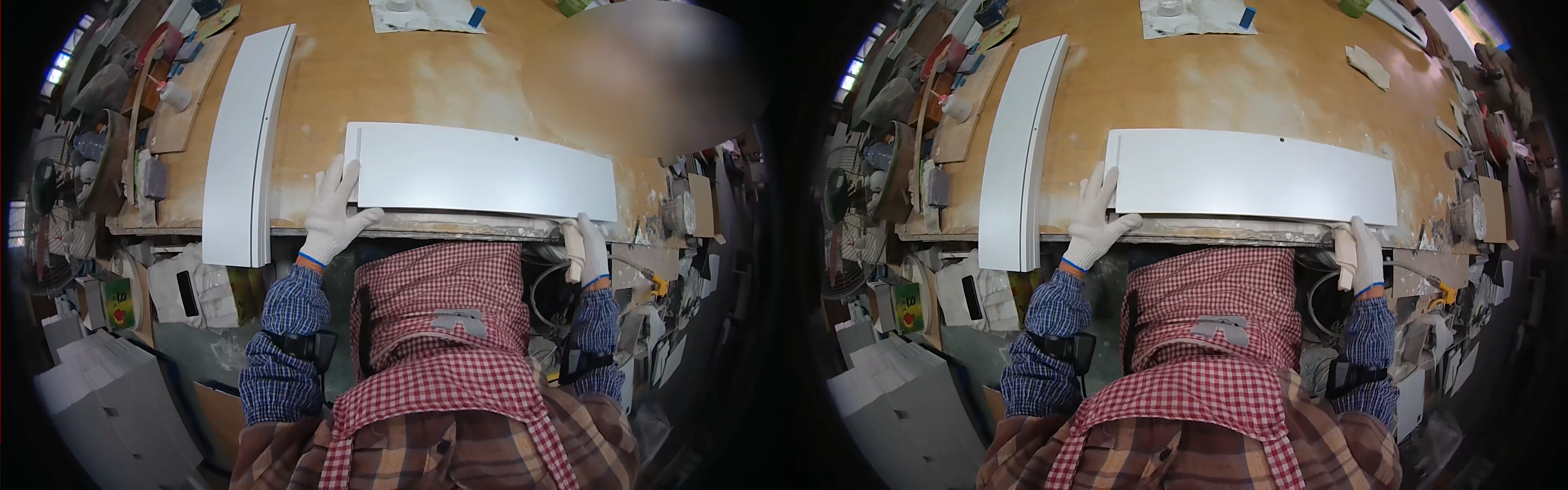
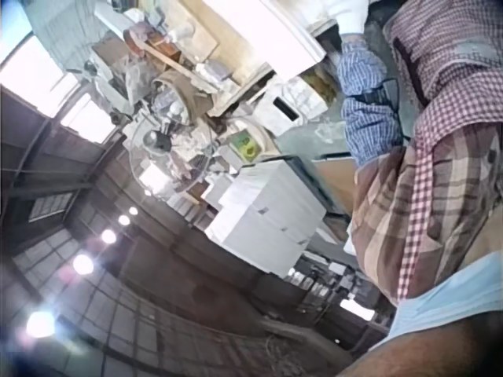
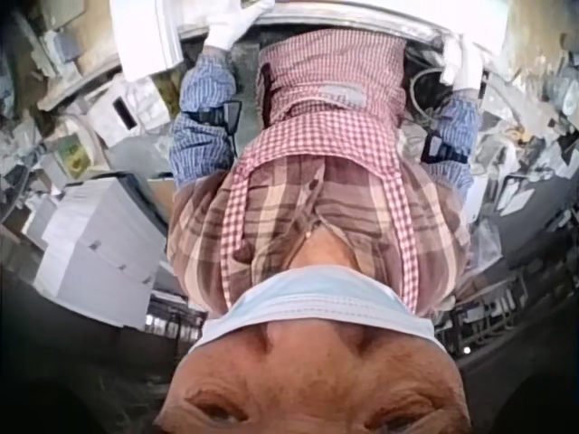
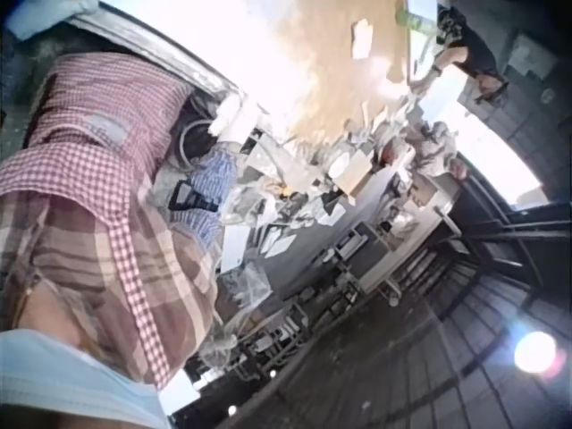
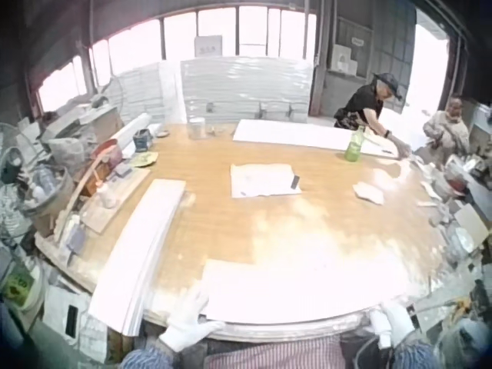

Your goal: The recorder is wiping and polishing white furniture boards on a large work table in a factory setting.

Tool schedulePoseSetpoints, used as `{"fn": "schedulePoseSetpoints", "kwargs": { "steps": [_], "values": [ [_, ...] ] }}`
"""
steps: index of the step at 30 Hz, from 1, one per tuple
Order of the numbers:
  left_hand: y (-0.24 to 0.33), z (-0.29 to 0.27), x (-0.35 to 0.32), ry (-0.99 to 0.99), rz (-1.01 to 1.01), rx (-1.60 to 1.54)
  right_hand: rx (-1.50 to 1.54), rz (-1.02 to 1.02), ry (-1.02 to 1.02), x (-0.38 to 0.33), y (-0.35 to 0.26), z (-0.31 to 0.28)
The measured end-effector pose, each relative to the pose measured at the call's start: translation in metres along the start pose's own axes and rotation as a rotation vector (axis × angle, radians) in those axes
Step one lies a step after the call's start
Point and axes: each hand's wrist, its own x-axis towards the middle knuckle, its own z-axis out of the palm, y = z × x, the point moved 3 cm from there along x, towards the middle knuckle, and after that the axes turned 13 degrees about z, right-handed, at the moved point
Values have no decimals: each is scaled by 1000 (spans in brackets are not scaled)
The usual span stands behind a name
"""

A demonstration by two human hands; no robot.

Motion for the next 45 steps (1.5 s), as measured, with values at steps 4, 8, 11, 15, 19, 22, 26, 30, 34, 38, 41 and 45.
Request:
{"fn": "schedulePoseSetpoints", "kwargs": {
  "steps": [4, 8, 11, 15, 19, 22, 26, 30, 34, 38, 41, 45],
  "values": [
    [5, -10, -7, 9, 6, -113, -63, -257, -13, -15, -33, 10],
    [-19, -30, 3, 183, -137, -439, -350, -723, 502, -50, -77, 50],
    [-11, -35, 51, 183, -88, -347, -882, -1030, 668, -19, -68, 122],
    [-28, -4, 87, -3, 137, 13, -1101, -1238, 403, -65, -50, 275],
    [-23, 6, 92, 43, 64, -161, -887, -1300, -57, -125, -46, 363],
    [-34, 6, 90, 58, 110, -243, -956, -1251, -85, -132, -47, 355],
    [-39, 0, 83, 84, 121, -182, -913, -1272, -91, -95, -58, 257],
    [-33, -4, 86, 96, 149, -174, -975, -1079, 334, -55, -65, 159],
    [-24, 6, 105, 97, 210, -188, -834, -1424, 187, -74, -43, 225],
    [-60, 6, 83, 88, 23, -208, -766, -1500, 118, -145, -36, 355],
    [-52, 6, 86, 21, -43, -273, -829, -1331, -28, -119, -38, 352],
    [-42, -3, 89, -19, 40, -189, -1259, -1375, 797, -45, -46, 228]
  ]
}}
